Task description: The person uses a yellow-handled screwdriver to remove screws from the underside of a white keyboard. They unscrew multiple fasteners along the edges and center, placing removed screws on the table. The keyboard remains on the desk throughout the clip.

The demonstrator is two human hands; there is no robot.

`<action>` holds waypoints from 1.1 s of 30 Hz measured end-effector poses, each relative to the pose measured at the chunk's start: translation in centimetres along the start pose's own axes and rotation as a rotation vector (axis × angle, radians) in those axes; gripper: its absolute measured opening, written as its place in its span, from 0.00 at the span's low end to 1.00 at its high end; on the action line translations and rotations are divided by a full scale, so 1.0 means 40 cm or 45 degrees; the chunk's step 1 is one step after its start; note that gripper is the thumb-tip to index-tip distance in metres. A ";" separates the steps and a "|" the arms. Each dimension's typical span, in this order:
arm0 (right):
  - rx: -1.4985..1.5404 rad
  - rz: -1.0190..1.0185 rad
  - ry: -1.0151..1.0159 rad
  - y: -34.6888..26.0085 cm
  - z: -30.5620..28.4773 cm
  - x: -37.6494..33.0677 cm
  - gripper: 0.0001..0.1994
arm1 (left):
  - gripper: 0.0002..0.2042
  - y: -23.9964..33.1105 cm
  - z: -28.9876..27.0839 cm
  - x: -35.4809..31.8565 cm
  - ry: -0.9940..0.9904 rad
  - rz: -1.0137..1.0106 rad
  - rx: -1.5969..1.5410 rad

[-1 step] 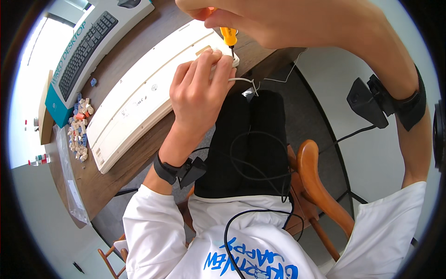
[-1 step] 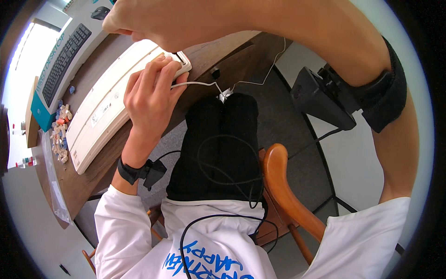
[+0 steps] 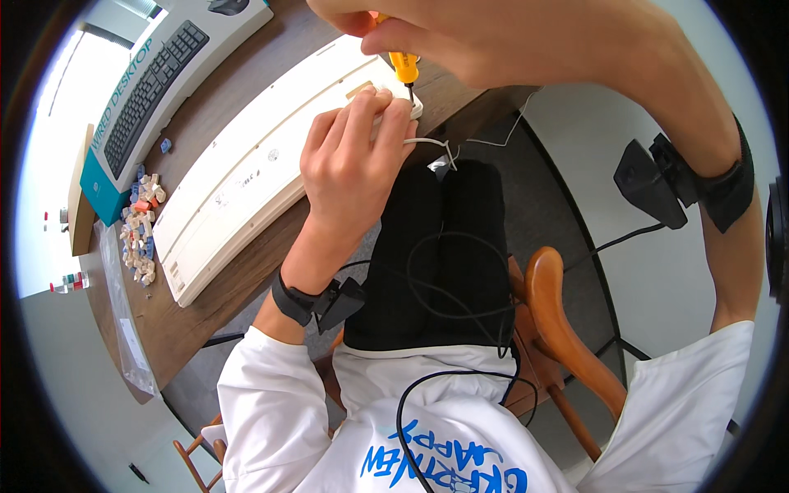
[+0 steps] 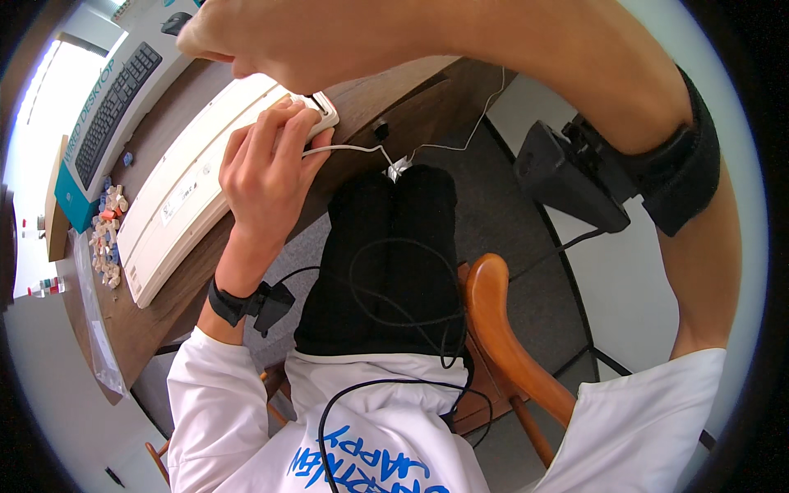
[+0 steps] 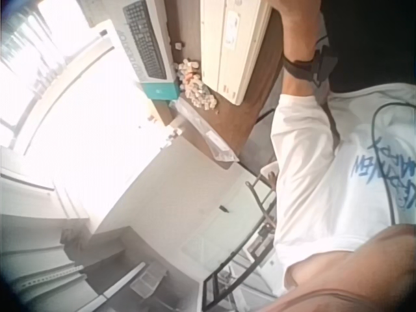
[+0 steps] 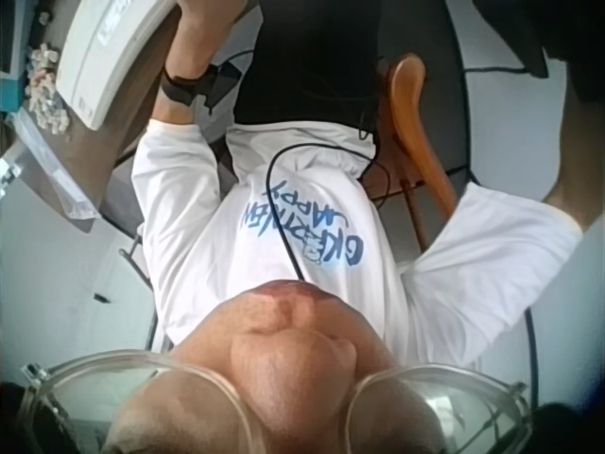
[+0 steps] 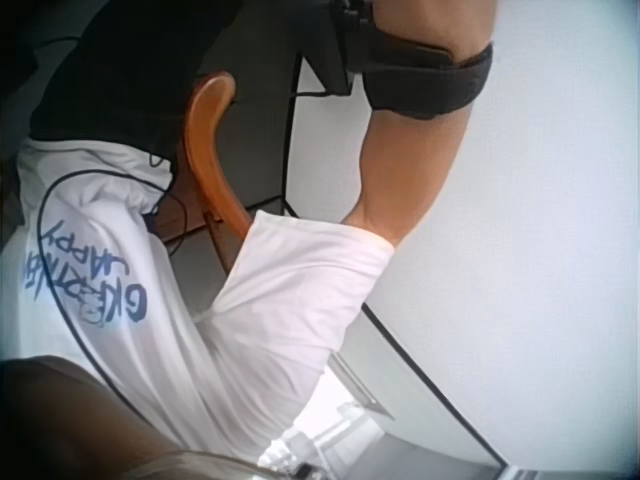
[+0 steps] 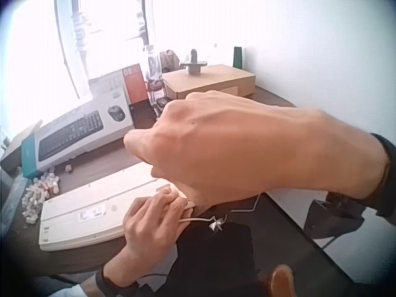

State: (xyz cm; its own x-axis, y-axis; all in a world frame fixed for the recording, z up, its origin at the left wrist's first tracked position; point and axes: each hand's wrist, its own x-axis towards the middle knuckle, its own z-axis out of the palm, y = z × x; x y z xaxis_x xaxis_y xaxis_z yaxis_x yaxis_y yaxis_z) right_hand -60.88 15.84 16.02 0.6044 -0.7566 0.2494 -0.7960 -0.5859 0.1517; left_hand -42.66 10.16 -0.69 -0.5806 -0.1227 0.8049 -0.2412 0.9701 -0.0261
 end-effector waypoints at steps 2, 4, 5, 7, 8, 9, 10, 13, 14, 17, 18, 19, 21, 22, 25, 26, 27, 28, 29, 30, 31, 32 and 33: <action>0.069 -0.022 -0.017 0.011 0.005 -0.003 0.11 | 0.12 0.001 0.000 0.000 -0.005 -0.010 0.007; 0.080 -0.077 -0.042 0.012 -0.005 -0.011 0.12 | 0.12 0.001 -0.001 0.000 -0.012 -0.008 0.001; 0.017 -0.140 -0.042 0.010 -0.014 -0.019 0.12 | 0.13 0.001 -0.001 0.000 -0.012 -0.008 -0.008; 0.032 -0.128 -0.053 -0.001 -0.029 -0.031 0.11 | 0.12 0.000 0.000 0.000 -0.008 -0.002 -0.012; 0.113 -0.054 -0.063 -0.011 -0.035 -0.038 0.10 | 0.12 0.000 -0.001 0.000 -0.003 -0.005 -0.018; 0.132 -0.042 -0.059 -0.015 -0.040 -0.041 0.10 | 0.12 0.000 -0.001 -0.001 -0.004 -0.005 -0.014; 0.152 -0.031 -0.055 -0.021 -0.044 -0.043 0.09 | 0.12 0.000 -0.001 0.000 -0.004 -0.006 -0.016; 0.086 -0.089 -0.016 -0.024 -0.056 -0.032 0.07 | 0.14 0.002 -0.003 0.000 -0.021 -0.020 -0.004; 0.107 -0.052 -0.014 -0.021 -0.056 -0.023 0.06 | 0.15 0.003 -0.004 0.000 -0.029 -0.026 0.003; 0.024 0.140 -0.230 -0.017 -0.078 -0.003 0.07 | 0.15 0.004 -0.006 0.000 -0.040 -0.038 0.001; -0.009 0.165 -0.219 -0.013 -0.066 0.000 0.08 | 0.15 0.004 -0.005 0.000 -0.042 -0.035 0.002; -0.042 0.189 -0.209 -0.013 -0.072 0.003 0.10 | 0.15 0.003 -0.005 0.001 -0.045 -0.037 -0.001; -0.052 0.136 -0.017 -0.013 -0.057 0.005 0.13 | 0.15 0.002 -0.003 0.001 -0.037 -0.035 -0.004; -0.047 0.109 0.044 -0.014 -0.049 0.005 0.14 | 0.15 0.001 -0.002 0.001 -0.029 -0.031 -0.006; 0.034 0.046 0.048 -0.028 -0.068 -0.010 0.16 | 0.12 -0.001 -0.001 0.000 -0.016 -0.011 0.009; 0.051 0.037 0.073 -0.032 -0.071 -0.009 0.17 | 0.11 -0.002 -0.001 0.000 -0.023 -0.007 0.016; 0.009 0.090 0.010 -0.039 -0.077 -0.005 0.17 | 0.11 -0.002 -0.001 0.000 -0.024 -0.004 0.014; -0.034 0.140 -0.056 -0.039 -0.077 -0.006 0.18 | 0.11 -0.002 -0.002 -0.001 -0.034 -0.007 0.015; -0.133 0.249 -0.209 -0.044 -0.077 0.006 0.18 | 0.10 -0.003 -0.002 -0.001 -0.046 -0.012 0.018; -0.197 0.209 -0.215 -0.036 -0.068 0.008 0.18 | 0.10 -0.003 -0.002 0.000 -0.029 -0.005 0.008; -0.262 0.169 -0.219 -0.037 -0.063 0.017 0.19 | 0.10 -0.003 -0.001 0.001 -0.012 0.000 0.000; -0.292 -0.017 -0.076 -0.023 -0.044 0.022 0.19 | 0.10 -0.002 -0.001 0.002 0.006 0.006 -0.008; -0.245 -0.067 -0.039 -0.023 -0.037 0.024 0.19 | 0.10 -0.001 -0.002 0.003 0.003 0.004 0.001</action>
State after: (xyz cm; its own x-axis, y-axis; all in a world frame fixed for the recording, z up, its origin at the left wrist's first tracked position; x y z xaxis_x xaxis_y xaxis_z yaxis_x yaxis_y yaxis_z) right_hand -59.61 16.09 17.55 0.6436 -0.7366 0.2078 -0.7529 -0.5607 0.3445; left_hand -42.65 10.11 -0.54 -0.5792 -0.1194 0.8064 -0.2402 0.9703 -0.0289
